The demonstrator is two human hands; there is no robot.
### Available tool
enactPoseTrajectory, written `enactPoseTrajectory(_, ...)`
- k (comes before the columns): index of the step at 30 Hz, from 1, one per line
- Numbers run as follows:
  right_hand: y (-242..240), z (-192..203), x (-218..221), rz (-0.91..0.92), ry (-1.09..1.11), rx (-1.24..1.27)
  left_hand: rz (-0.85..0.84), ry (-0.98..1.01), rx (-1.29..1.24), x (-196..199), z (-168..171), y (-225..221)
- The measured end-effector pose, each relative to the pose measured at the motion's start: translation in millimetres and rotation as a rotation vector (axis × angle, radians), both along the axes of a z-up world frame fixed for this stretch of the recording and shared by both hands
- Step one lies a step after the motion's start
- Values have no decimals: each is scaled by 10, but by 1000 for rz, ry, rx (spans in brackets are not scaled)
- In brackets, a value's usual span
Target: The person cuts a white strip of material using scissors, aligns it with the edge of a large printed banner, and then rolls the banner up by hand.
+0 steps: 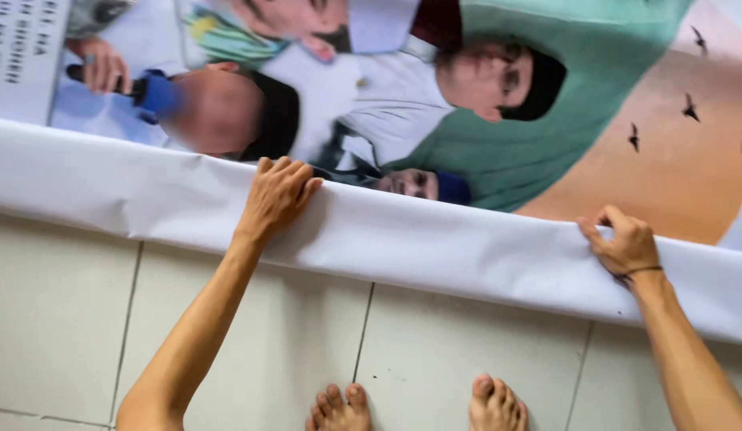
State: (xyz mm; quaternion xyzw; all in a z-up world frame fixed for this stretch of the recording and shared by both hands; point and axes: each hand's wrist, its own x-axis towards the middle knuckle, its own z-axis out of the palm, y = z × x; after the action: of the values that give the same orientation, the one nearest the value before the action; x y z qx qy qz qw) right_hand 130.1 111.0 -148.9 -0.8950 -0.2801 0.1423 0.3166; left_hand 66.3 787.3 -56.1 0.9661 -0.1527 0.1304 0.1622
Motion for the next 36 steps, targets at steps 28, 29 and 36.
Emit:
enactPoseTrajectory(28, -1000, 1912, -497, -416, -344, -731, -81, -58, -47, 320, -43, -2727)
enactPoseTrajectory(29, -1159, 2027, -598, -402, -382, -818, -82, -21, -51, 349, -84, -2844)
enactPoseTrajectory(36, -2324, 2132, -834, -540, -224, -902, -160, 210, 36, 564, -117, -3844)
